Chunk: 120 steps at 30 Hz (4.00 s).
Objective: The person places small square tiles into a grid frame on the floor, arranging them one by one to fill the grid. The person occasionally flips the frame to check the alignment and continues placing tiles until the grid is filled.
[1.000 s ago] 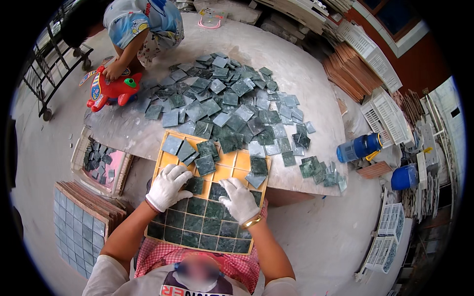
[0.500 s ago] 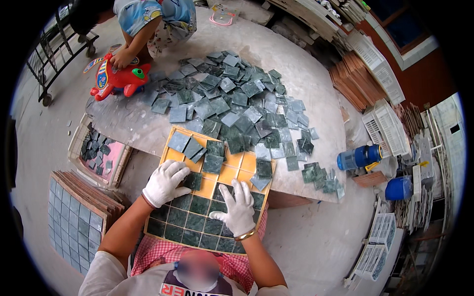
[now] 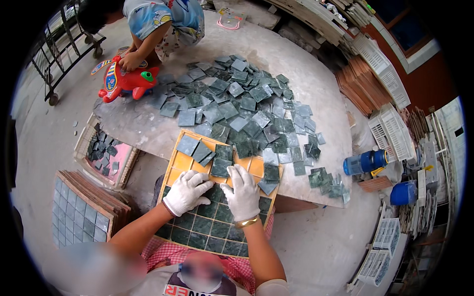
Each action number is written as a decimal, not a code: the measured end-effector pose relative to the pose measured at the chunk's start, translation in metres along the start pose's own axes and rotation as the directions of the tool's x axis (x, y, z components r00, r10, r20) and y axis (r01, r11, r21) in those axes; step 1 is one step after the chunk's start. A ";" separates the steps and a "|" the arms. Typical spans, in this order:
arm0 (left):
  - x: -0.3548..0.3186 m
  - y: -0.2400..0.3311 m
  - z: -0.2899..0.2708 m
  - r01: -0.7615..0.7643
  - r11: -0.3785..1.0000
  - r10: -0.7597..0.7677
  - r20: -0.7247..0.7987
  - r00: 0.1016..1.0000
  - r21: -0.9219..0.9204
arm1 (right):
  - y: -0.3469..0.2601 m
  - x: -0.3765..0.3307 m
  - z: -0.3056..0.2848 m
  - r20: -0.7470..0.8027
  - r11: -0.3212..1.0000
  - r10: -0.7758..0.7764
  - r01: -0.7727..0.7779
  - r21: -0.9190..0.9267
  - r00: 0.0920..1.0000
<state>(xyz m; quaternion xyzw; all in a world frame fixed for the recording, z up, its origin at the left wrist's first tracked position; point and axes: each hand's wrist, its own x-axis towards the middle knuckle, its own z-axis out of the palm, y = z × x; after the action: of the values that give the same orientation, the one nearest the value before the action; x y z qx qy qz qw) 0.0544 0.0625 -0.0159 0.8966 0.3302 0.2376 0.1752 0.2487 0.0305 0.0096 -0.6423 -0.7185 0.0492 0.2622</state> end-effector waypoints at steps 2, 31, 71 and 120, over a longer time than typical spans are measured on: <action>-0.003 0.001 0.001 0.024 0.999 -0.026 -0.071 0.997 -0.026 | 0.001 0.013 0.006 0.057 0.994 -0.024 0.029 -0.101 0.998; 0.032 -0.075 -0.053 0.148 0.729 -0.241 -0.049 0.969 -0.669 | -0.038 0.019 0.032 0.293 0.987 -0.148 0.121 0.109 0.945; -0.094 -0.034 -0.050 0.250 -0.058 -0.788 0.198 0.583 -0.967 | -0.093 0.031 0.055 0.442 0.999 0.001 0.018 -0.038 0.897; -0.008 -0.061 -0.046 0.150 0.989 -0.150 -0.233 0.961 -0.015 | 0.009 0.117 0.011 0.193 0.860 0.239 -0.300 0.413 0.952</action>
<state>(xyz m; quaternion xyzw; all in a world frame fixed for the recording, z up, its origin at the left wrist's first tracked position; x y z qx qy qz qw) -0.0066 0.1079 -0.0094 0.8351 0.4158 0.3269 0.1512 0.2477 0.1458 0.0327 -0.6563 -0.6078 0.2888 0.3412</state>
